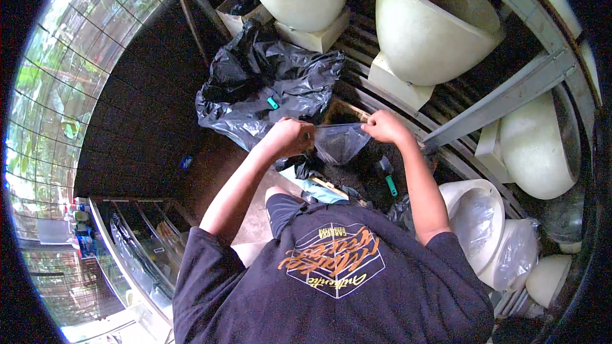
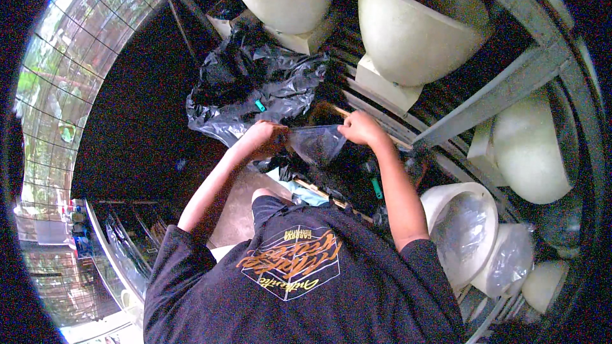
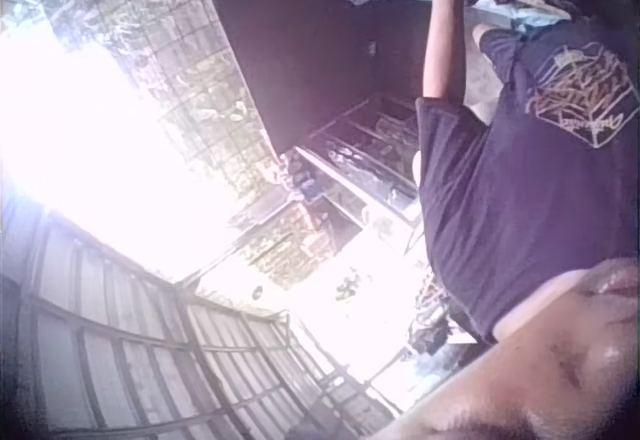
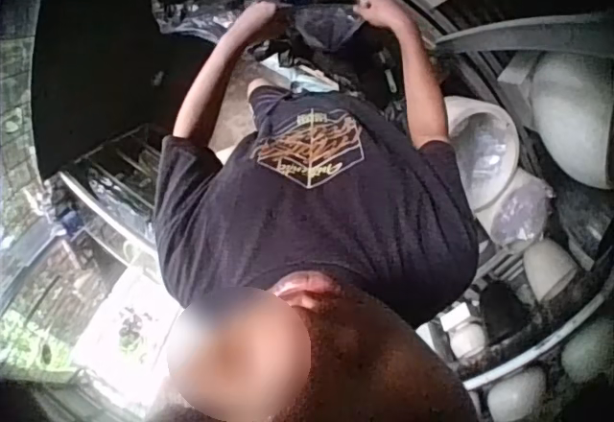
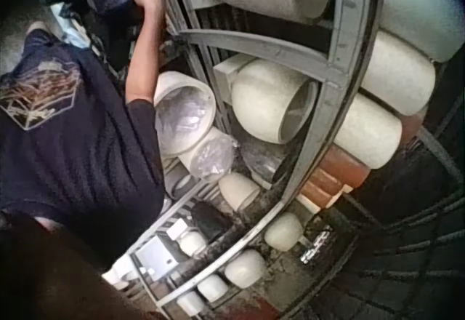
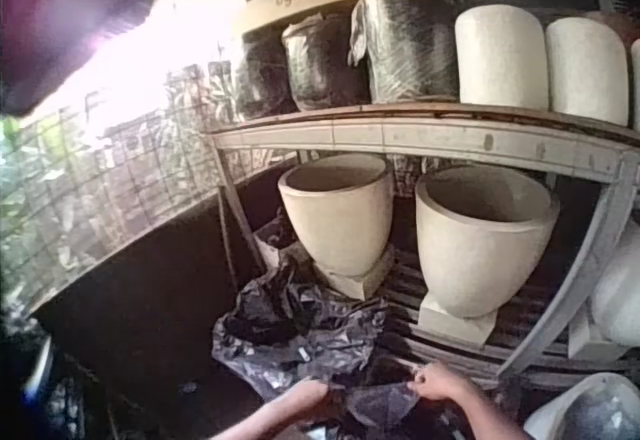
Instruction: The person scoops dark soil from a wooden crate using a small green trowel and transfers it into a clear plastic bag held in the left hand. After filling the bag, the person moves to a glass display counter and seals the bag.
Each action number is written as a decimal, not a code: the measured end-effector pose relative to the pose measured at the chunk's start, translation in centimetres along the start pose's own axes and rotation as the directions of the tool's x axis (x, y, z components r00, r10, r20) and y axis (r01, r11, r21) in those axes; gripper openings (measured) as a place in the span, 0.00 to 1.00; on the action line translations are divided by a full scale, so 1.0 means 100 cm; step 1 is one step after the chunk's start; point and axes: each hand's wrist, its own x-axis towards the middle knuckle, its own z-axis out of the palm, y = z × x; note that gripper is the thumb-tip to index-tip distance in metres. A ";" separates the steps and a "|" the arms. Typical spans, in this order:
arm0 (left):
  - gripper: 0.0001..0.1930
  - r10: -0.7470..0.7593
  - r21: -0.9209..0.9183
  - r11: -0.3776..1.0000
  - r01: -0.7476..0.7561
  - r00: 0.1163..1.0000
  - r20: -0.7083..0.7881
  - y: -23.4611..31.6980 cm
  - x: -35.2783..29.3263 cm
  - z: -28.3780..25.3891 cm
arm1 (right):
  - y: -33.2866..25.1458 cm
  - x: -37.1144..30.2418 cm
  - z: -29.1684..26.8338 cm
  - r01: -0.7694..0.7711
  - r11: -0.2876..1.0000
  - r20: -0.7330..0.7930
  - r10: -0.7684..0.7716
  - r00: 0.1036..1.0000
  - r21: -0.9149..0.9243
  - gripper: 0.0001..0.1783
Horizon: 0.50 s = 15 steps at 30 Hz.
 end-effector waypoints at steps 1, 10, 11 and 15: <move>0.10 -0.050 -0.035 0.998 0.050 0.999 0.003 0.010 -0.002 -0.001 | 0.001 -0.001 0.004 -0.031 1.000 0.010 0.031 0.999 -0.003 0.22; 0.14 -0.290 -0.309 0.921 0.239 0.949 -0.128 0.002 -0.019 0.087 | 0.008 -0.008 0.092 -0.232 0.938 0.174 0.191 0.966 0.256 0.20; 0.14 -0.298 -0.263 0.933 0.244 0.935 -0.192 -0.002 -0.022 0.097 | 0.007 -0.013 0.102 -0.208 0.911 0.254 0.120 0.960 0.355 0.19; 0.13 -0.473 -0.235 0.868 0.437 0.872 -0.127 -0.009 -0.034 0.104 | 0.033 -0.009 0.113 -0.125 0.886 0.184 0.046 0.982 0.446 0.15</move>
